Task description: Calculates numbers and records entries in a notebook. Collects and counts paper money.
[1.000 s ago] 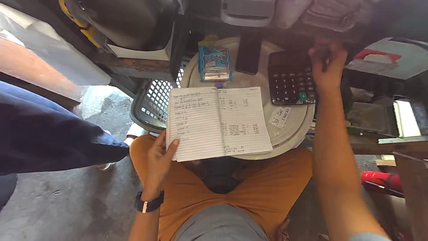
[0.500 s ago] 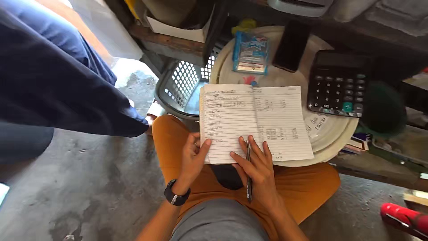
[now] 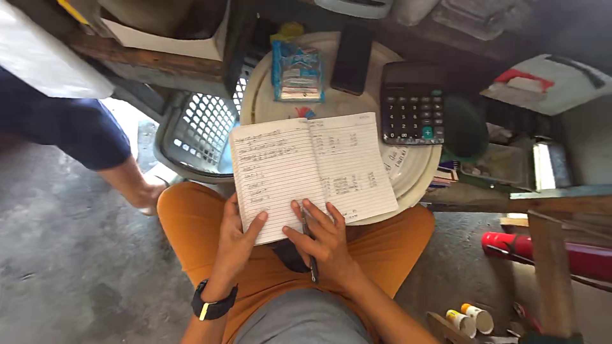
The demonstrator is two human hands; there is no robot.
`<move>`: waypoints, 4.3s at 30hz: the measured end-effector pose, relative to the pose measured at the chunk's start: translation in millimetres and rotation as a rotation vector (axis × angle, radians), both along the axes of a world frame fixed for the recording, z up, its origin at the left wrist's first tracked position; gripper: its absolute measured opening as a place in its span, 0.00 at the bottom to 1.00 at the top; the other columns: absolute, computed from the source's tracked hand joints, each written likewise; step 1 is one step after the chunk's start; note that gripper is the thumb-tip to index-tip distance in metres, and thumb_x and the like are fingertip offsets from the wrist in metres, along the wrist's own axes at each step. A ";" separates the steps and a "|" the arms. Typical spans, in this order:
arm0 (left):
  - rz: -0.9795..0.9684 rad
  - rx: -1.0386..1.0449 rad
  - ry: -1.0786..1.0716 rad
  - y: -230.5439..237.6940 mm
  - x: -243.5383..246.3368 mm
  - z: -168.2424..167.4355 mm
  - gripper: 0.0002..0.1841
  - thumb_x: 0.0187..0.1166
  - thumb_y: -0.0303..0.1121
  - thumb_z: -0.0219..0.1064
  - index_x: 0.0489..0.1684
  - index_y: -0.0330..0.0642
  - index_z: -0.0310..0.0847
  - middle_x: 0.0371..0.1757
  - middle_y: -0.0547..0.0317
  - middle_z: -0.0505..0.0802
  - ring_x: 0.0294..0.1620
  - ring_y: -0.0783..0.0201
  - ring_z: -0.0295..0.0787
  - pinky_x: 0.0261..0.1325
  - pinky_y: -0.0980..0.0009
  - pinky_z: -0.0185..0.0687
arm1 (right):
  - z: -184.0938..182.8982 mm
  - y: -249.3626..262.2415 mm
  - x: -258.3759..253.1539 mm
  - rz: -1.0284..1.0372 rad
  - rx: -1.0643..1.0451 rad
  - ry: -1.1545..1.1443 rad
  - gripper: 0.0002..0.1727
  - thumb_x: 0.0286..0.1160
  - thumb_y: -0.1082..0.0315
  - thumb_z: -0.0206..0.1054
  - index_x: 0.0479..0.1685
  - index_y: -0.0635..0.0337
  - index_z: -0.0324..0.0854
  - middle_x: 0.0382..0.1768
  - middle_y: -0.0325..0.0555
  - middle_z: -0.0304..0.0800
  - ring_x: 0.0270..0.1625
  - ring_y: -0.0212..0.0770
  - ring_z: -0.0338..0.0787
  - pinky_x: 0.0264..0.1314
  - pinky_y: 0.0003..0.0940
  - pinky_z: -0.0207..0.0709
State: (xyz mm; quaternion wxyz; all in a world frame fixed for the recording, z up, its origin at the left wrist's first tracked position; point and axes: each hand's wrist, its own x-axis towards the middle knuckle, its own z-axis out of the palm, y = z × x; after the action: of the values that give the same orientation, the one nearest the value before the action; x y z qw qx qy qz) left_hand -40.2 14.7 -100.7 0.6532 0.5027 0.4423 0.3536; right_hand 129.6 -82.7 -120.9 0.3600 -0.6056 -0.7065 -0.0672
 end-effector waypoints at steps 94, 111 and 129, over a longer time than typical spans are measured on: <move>-0.682 0.678 0.080 -65.9 142.5 44.0 0.36 0.91 0.48 0.51 0.89 0.26 0.55 0.83 0.35 0.75 0.90 0.44 0.62 0.90 0.31 0.32 | 36.8 -51.4 73.2 -0.527 0.119 0.615 0.27 0.75 0.68 0.70 0.64 0.87 0.76 0.41 0.48 0.94 0.44 0.20 0.89 0.55 0.16 0.81; -0.106 -0.035 0.048 23.0 -36.5 10.6 0.21 0.88 0.28 0.59 0.80 0.48 0.73 0.52 0.65 0.94 0.39 0.74 0.93 0.43 0.77 0.91 | 46.0 -37.9 78.1 -0.677 -0.092 0.387 0.25 0.68 0.68 0.77 0.64 0.74 0.84 0.32 0.51 0.87 0.29 0.26 0.78 0.37 0.20 0.71; -0.003 -0.089 0.110 16.7 -2.3 8.4 0.29 0.91 0.55 0.42 0.76 0.43 0.70 0.51 0.64 0.93 0.48 0.71 0.93 0.52 0.69 0.92 | 62.4 -13.0 -16.2 -0.184 -0.036 0.201 0.15 0.82 0.53 0.67 0.53 0.50 0.92 0.46 0.40 0.97 0.49 0.35 0.92 0.68 0.44 0.74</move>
State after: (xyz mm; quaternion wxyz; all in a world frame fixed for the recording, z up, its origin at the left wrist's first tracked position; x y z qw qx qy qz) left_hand -42.5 31.4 -92.4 0.6501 0.4924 0.4920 0.3046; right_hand 113.3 -95.7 -58.6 0.4105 -0.6779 -0.6093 -0.0264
